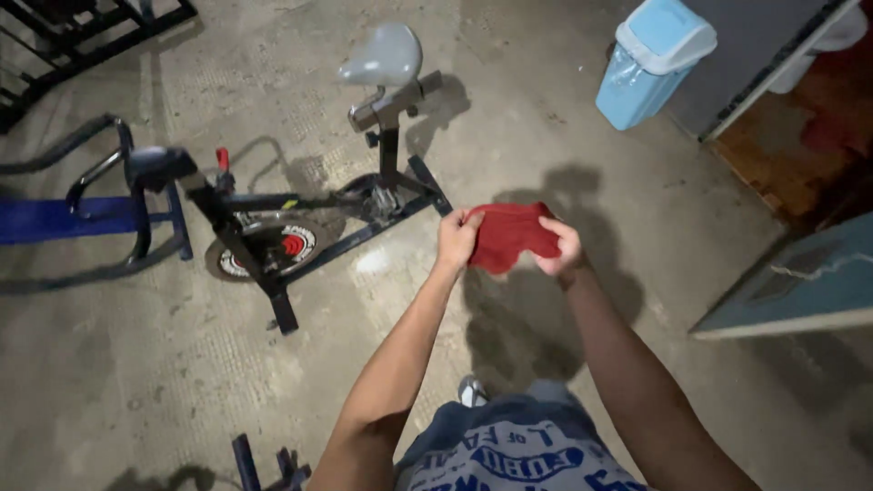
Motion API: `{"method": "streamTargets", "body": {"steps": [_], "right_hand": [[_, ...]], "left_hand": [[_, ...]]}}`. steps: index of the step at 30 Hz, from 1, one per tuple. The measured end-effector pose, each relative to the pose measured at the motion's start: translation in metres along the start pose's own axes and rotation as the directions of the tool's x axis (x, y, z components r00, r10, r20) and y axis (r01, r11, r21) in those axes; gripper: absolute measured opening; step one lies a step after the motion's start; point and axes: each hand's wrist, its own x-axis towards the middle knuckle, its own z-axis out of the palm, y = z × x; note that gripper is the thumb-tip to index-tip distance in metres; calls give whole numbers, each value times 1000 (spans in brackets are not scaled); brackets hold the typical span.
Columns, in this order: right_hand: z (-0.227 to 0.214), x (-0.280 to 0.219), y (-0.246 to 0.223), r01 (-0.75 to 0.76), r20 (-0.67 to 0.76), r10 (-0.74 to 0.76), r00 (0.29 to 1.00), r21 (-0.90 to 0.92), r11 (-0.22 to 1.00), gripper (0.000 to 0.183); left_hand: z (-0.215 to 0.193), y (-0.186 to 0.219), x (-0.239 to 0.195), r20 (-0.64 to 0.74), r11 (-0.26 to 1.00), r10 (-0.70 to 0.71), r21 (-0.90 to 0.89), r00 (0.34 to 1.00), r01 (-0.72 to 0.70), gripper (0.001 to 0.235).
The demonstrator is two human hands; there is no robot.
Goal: The person cleans a blue weight bench and a black stationary bike using a red cloth. They wipe the padded seat and metal frame of the bench, then move to the bike to clean the seat, handlebars, and frame.
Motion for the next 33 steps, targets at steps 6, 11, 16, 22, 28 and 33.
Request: {"method": "streamTargets", "body": {"steps": [6, 11, 16, 22, 28, 33], "right_hand": [[49, 121, -54, -38, -46, 40, 998, 41, 998, 36], [-13, 272, -76, -122, 20, 121, 992, 101, 987, 30], [12, 412, -117, -270, -113, 281, 953, 104, 957, 36], [43, 550, -95, -397, -10, 398, 917, 49, 916, 37], [93, 651, -96, -353, 115, 356, 927, -46, 935, 39], [121, 719, -106, -279, -80, 267, 960, -318, 906, 28]], "left_hand": [[14, 9, 126, -48, 997, 31, 73, 998, -27, 19], [16, -7, 241, -204, 983, 141, 144, 969, -113, 22], [5, -13, 353, -352, 988, 117, 138, 929, -72, 26], [-50, 20, 432, -542, 981, 85, 192, 836, 24, 26], [-118, -16, 539, -551, 963, 154, 269, 821, 0, 29], [-115, 66, 561, -500, 645, 428, 753, 753, 133, 63]]}}
